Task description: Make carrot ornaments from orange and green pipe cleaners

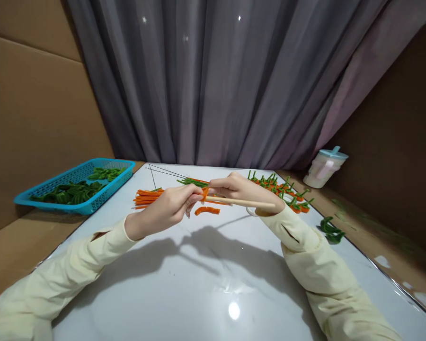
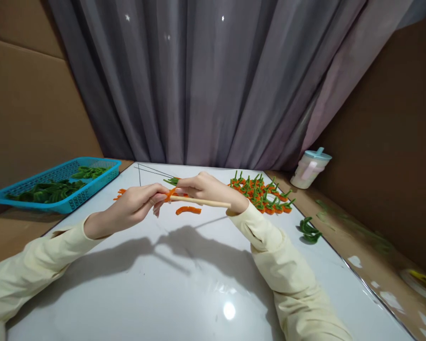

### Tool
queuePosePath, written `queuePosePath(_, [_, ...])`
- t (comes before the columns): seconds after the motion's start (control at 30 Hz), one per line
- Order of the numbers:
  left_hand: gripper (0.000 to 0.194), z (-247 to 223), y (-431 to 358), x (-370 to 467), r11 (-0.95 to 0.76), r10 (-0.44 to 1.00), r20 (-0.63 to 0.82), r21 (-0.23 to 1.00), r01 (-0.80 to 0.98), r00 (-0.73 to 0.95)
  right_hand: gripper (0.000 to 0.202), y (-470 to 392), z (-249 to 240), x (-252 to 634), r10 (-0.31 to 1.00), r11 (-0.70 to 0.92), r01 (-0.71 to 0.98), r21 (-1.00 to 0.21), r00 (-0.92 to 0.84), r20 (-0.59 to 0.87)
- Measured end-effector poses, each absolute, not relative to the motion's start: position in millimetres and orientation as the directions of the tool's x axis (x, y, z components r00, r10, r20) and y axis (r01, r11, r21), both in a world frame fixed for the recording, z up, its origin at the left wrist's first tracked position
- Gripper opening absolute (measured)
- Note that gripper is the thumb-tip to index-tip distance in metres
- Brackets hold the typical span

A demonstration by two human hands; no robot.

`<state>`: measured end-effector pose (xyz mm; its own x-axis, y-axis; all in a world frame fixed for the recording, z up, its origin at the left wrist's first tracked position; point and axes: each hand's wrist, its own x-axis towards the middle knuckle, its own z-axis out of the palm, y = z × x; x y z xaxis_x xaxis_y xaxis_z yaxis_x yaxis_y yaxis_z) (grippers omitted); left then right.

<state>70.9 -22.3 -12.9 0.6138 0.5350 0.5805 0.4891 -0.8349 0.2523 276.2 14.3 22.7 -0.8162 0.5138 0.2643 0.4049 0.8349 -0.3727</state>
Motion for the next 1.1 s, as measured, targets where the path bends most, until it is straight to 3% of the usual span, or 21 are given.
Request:
queuePosePath(0.17, [0.014, -18, -21, 69, -0.849, 0.464, 0.646, 0.13, 0.512, 0.606, 0.015, 5, 23, 271, 0.612, 0.782, 0.517, -0.348, -0.744, 0.268])
queuePosePath(0.33, [0.014, -19, -22, 70, -0.817, 0.331, 0.776, -0.049, 0.575, 0.537, 0.014, -7, 20, 267, 0.694, 0.719, 0.657, -0.227, -0.664, 0.278])
queuePosePath(0.5, [0.014, -21, -25, 73, -0.684, 0.215, 0.835, -0.242, 0.688, 0.507, 0.019, -27, 20, 258, 0.673, 0.722, 0.691, -0.043, -0.687, 0.273])
queuePosePath(0.6, [0.026, -23, -25, 73, -0.604, 0.201, 0.825, -0.321, 0.729, 0.529, 0.016, -36, 17, 253, 0.708, 0.674, 0.736, 0.056, -0.666, 0.234])
queuePosePath(0.7, [0.034, -23, -24, 71, -0.553, 0.196, 0.789, -0.402, 0.73, 0.582, 0.018, -38, 16, 254, 0.711, 0.669, 0.739, 0.079, -0.668, 0.22])
queuePosePath(0.83, [0.028, -23, -24, 70, -0.5, 0.225, 0.769, -0.436, 0.748, 0.598, 0.025, -38, 19, 259, 0.732, 0.652, 0.755, 0.073, -0.651, 0.2])
queuePosePath(1.1, [0.026, -21, -23, 71, -0.488, 0.2, 0.775, -0.452, 0.747, 0.6, 0.02, -38, 24, 256, 0.784, 0.572, 0.802, 0.17, -0.596, 0.172])
